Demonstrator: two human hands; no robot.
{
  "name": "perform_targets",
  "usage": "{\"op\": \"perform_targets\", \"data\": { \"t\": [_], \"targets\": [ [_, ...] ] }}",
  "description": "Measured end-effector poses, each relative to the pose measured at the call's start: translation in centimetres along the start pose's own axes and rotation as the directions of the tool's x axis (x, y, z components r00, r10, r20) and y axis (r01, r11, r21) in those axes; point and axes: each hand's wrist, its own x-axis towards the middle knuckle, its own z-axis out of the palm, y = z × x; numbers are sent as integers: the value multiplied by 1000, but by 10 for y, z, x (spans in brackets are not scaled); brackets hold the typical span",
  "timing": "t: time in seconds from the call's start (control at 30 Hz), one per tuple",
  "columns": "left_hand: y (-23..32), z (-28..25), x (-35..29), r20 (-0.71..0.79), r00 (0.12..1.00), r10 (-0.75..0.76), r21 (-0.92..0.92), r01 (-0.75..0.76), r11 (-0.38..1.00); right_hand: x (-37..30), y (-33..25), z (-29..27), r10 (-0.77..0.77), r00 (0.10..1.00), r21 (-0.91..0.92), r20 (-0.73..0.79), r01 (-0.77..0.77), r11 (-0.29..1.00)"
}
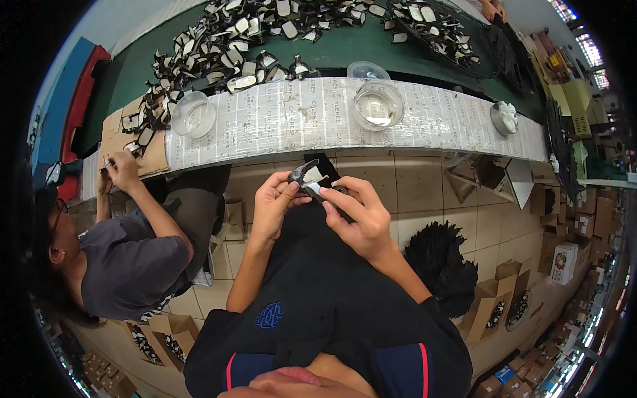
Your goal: Assembling and gluing small components of a shoe.
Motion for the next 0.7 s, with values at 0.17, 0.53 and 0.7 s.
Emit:
{"op": "perform_targets", "data": {
  "t": [0.17,0.53,0.7],
  "targets": [
    [2,2,1,12,1000,-17,-3,17,1000,5,9,-2,-36,998,-69,-48,33,997],
    [6,9,4,20,1000,-7,60,5,998,11,24,9,-61,994,-104,94,70,992],
    [5,10,4,9,1000,15,51,-15,999,13,27,11,-28,994,-139,109,43,989]
  ]
}}
